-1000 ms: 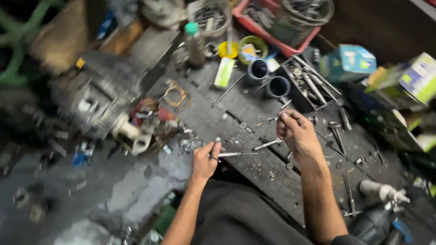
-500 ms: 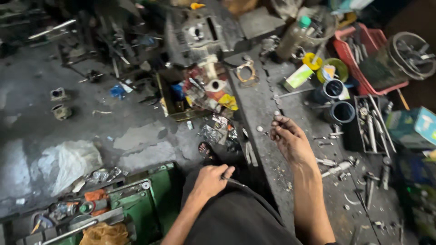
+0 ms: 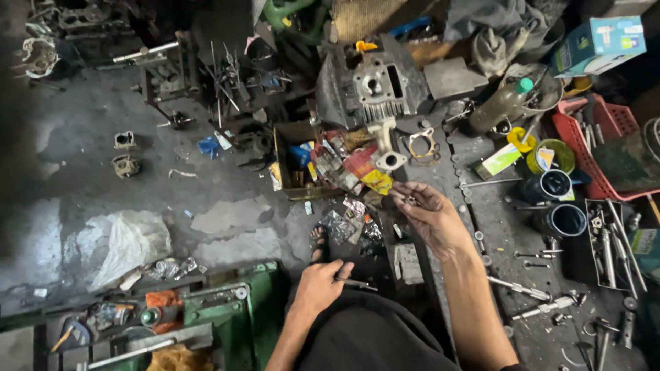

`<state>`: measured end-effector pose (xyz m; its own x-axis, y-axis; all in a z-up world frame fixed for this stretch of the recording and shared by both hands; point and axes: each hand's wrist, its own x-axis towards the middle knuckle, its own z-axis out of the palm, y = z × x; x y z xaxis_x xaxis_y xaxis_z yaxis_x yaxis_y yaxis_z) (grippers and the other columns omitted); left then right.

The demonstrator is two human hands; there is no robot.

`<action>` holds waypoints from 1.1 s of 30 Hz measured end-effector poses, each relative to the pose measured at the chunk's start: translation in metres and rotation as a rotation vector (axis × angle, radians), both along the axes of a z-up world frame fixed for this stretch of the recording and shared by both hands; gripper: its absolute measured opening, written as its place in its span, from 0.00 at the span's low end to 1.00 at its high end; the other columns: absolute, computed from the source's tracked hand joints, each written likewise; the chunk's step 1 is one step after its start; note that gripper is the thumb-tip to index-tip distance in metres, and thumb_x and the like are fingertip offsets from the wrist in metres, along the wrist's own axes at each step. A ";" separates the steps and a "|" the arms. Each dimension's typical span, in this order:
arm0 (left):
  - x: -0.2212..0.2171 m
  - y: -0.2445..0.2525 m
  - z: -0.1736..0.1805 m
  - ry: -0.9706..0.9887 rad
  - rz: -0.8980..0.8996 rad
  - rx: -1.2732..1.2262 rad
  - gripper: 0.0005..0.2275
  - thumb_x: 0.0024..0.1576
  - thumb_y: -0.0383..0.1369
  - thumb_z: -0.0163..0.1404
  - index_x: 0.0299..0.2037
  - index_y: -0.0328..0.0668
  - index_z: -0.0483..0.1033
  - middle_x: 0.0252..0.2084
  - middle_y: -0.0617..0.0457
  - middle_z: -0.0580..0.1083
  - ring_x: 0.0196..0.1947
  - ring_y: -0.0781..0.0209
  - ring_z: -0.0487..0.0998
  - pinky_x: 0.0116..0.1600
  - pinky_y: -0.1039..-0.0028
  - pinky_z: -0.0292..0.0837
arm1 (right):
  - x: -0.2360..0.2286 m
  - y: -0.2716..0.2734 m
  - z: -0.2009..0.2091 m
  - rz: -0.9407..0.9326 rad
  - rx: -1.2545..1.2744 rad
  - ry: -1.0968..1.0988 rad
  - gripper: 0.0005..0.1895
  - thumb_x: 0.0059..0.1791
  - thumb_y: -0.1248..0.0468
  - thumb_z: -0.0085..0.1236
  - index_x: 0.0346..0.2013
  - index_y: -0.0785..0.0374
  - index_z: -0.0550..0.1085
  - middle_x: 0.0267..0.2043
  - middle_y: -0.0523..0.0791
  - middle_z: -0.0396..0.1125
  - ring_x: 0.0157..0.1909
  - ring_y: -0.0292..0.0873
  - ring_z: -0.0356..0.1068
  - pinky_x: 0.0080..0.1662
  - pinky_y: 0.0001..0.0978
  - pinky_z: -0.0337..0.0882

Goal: The person selects metal rods and inserts them into a small engine block clamped in a vise. They repeatedly insert, remove, and reposition the rods while occasionally wiping the engine with a cloth. The person also handles a metal plate and places it on the workbench.

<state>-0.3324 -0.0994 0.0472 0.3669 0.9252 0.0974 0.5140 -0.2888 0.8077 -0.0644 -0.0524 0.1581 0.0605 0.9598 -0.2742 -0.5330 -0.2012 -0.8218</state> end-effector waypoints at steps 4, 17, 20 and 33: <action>-0.011 0.025 -0.006 0.051 -0.018 -0.003 0.14 0.59 0.43 0.55 0.28 0.41 0.80 0.20 0.41 0.75 0.26 0.35 0.76 0.34 0.52 0.72 | -0.004 0.029 0.011 -0.085 -0.015 -0.095 0.12 0.56 0.72 0.42 0.54 0.70 0.68 0.53 0.54 0.71 0.55 0.49 0.71 0.57 0.37 0.74; -0.013 0.105 -0.019 -0.052 -0.109 0.042 0.14 0.58 0.41 0.56 0.25 0.42 0.78 0.19 0.41 0.74 0.22 0.37 0.77 0.30 0.53 0.72 | 0.008 0.211 0.046 -0.129 0.398 -1.536 0.11 0.46 0.73 0.62 0.43 0.62 0.81 0.40 0.52 0.72 0.40 0.52 0.74 0.43 0.40 0.72; -0.017 0.121 -0.020 -0.060 -0.108 0.078 0.12 0.58 0.41 0.56 0.28 0.43 0.80 0.19 0.41 0.74 0.22 0.37 0.77 0.30 0.53 0.73 | 0.009 0.228 0.047 -0.075 0.252 -1.529 0.09 0.46 0.69 0.65 0.40 0.64 0.77 0.39 0.52 0.74 0.41 0.52 0.75 0.44 0.41 0.72; -0.036 0.134 -0.030 0.015 0.009 0.000 0.13 0.58 0.43 0.56 0.29 0.44 0.80 0.23 0.41 0.76 0.27 0.36 0.78 0.33 0.52 0.74 | 0.004 0.231 0.056 -0.006 0.517 -1.720 0.10 0.46 0.68 0.68 0.41 0.66 0.80 0.39 0.54 0.71 0.40 0.59 0.72 0.42 0.48 0.71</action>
<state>-0.3683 0.0342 0.0172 0.3597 0.9285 0.0921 0.5285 -0.2841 0.8000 -0.0604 0.1784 0.2139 -0.0717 0.9177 0.3908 0.9003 0.2282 -0.3708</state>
